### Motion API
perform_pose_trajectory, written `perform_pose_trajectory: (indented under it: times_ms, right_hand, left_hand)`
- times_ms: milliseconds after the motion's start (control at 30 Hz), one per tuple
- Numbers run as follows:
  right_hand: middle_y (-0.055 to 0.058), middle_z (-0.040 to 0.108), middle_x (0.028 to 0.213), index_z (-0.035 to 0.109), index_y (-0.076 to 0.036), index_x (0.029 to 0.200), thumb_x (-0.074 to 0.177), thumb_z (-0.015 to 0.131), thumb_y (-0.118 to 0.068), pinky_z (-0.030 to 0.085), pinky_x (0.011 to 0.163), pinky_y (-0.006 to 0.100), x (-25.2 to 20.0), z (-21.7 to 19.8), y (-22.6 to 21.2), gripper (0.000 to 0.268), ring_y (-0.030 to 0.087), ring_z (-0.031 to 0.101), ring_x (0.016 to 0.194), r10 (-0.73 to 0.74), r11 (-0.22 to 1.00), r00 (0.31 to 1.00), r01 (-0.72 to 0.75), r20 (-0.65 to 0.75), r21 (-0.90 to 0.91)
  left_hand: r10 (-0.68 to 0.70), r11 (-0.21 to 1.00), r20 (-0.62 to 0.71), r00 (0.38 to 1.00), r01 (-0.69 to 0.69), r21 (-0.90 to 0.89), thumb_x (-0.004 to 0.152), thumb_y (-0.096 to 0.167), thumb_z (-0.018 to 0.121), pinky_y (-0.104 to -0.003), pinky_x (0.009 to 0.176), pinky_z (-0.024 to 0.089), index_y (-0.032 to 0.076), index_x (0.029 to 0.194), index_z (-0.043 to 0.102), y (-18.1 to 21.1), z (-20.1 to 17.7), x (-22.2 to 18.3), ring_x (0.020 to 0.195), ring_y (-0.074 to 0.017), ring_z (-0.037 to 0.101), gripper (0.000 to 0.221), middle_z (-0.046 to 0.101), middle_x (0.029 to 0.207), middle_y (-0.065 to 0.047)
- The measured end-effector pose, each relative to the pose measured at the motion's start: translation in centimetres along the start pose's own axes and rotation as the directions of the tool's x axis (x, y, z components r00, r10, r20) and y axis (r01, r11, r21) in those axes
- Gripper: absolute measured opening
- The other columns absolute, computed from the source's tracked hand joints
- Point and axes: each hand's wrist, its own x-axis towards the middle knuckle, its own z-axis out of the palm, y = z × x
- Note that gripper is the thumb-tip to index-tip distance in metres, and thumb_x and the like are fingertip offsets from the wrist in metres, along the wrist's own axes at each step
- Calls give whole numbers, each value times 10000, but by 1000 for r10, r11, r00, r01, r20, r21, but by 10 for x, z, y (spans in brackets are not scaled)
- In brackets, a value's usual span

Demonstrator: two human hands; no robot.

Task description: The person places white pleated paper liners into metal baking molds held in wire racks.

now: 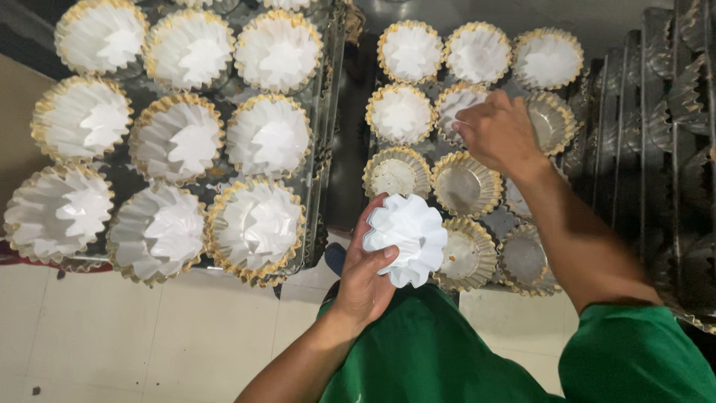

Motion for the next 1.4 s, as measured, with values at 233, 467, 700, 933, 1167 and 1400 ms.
perform_pose_trajectory:
  times_ms: [233, 467, 700, 933, 1167, 1400]
  right_hand:
    - [57, 785, 814, 750, -58, 901, 845, 800, -239, 572, 608, 303, -4, -57, -53, 197, 90, 709, 728, 50, 428, 871, -461, 489, 777]
    - [82, 768, 715, 797, -40, 916, 849, 830, -190, 516, 549, 320, -6, -86, -70, 168, 117, 625, 610, 146, 553, 824, -528, 548, 645]
    - [87, 771, 878, 784, -24, 972, 825, 812, -101, 571, 636, 291, -6, -116, -67, 168, 176, 720, 739, 39, 620, 963, -232, 266, 750]
    - [111, 805, 978, 789, -58, 1047, 836, 783, -80, 613, 623, 321, -3, -145, -80, 213, 183, 781, 762, 81, 717, 956, -253, 283, 649]
    - [103, 789, 974, 747, -63, 1137, 953, 666, -68, 618, 688, 310, -21, -138, -31, 201, 206, 790, 811, 97, 768, 957, -247, 273, 591]
    - [151, 738, 1020, 751, -66, 997, 1011, 800, -176, 582, 844, 412, -68, -48, 96, 121, 283, 731, 936, 509, 841, 860, -507, 41, 191]
  left_hand:
    - [9, 1000, -13, 1000, -9, -20, 857, 53, 701, -440, 1187, 384, 78, 1613, 284, -8, -4, 7, 1406, -282, 468, 864, 481, 1491, -113]
    - [-30, 999, 16, 999, 30, -21, 856, 58, 704, -444, 1185, 392, 80, 1608, 297, -9, -1, 15, 1396, -269, 484, 856, 493, 1477, -111]
    - [-80, 997, 33, 996, 80, -16, 864, 48, 682, -456, 1186, 389, 87, 1618, 287, -9, 2, 19, 1393, -276, 474, 852, 483, 1478, -126]
    - [-114, 993, 43, 993, 115, -25, 853, 48, 670, -466, 1180, 390, 99, 1609, 282, -7, 3, 21, 1404, -279, 463, 851, 470, 1485, -118]
    - [-121, 992, 55, 991, 123, -31, 855, 51, 686, -451, 1175, 400, 94, 1596, 311, -6, -1, 22, 1400, -278, 474, 832, 480, 1487, -112]
    - [-135, 990, 48, 990, 137, -40, 845, 88, 719, -462, 1154, 411, 100, 1591, 317, -5, -3, 20, 1383, -304, 490, 848, 500, 1453, -119]
